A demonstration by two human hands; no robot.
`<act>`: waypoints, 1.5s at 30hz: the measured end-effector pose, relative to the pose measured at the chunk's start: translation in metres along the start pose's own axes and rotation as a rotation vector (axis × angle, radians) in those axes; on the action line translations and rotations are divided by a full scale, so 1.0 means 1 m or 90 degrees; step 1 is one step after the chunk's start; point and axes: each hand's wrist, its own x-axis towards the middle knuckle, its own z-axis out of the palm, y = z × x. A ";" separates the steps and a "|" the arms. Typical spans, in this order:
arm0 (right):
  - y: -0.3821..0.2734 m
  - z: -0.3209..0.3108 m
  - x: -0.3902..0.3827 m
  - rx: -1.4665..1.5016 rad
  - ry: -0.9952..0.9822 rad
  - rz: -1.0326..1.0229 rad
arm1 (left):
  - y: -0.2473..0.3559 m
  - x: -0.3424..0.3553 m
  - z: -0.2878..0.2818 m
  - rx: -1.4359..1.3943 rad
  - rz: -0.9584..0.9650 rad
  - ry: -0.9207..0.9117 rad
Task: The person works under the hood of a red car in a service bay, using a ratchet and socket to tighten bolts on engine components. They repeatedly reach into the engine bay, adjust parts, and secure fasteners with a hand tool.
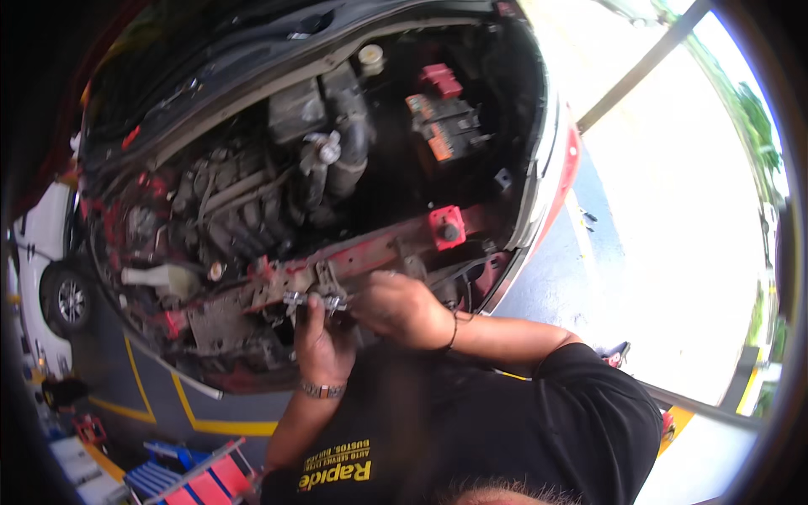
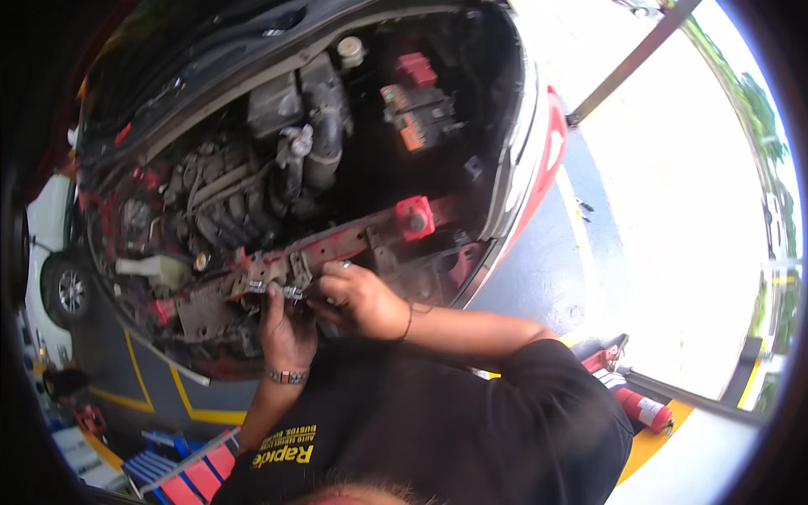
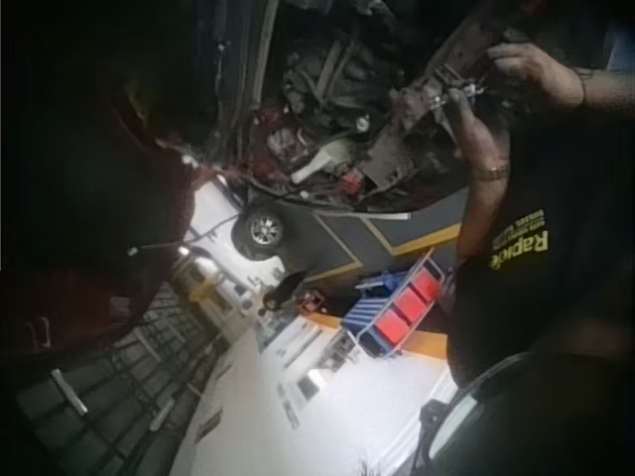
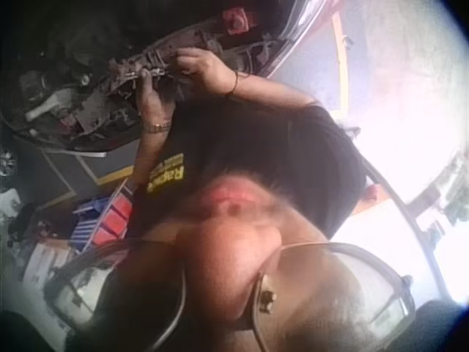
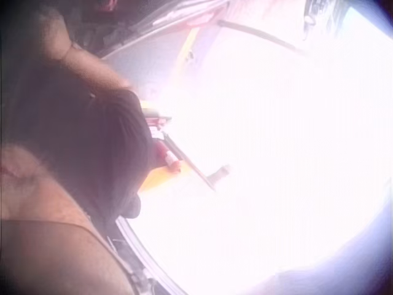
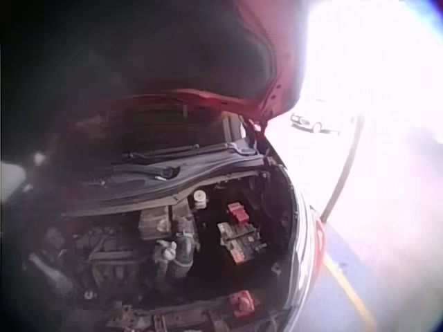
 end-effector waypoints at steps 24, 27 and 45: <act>0.024 -0.015 -0.007 -0.222 -0.030 -0.065 | -0.009 0.021 -0.015 0.111 -0.009 -0.075; 0.026 -0.023 -0.001 -0.232 -0.134 0.035 | -0.012 0.013 -0.012 0.173 0.071 -0.110; 0.045 -0.066 0.035 -0.114 -0.021 0.050 | 0.033 0.132 -0.030 1.048 0.349 -0.146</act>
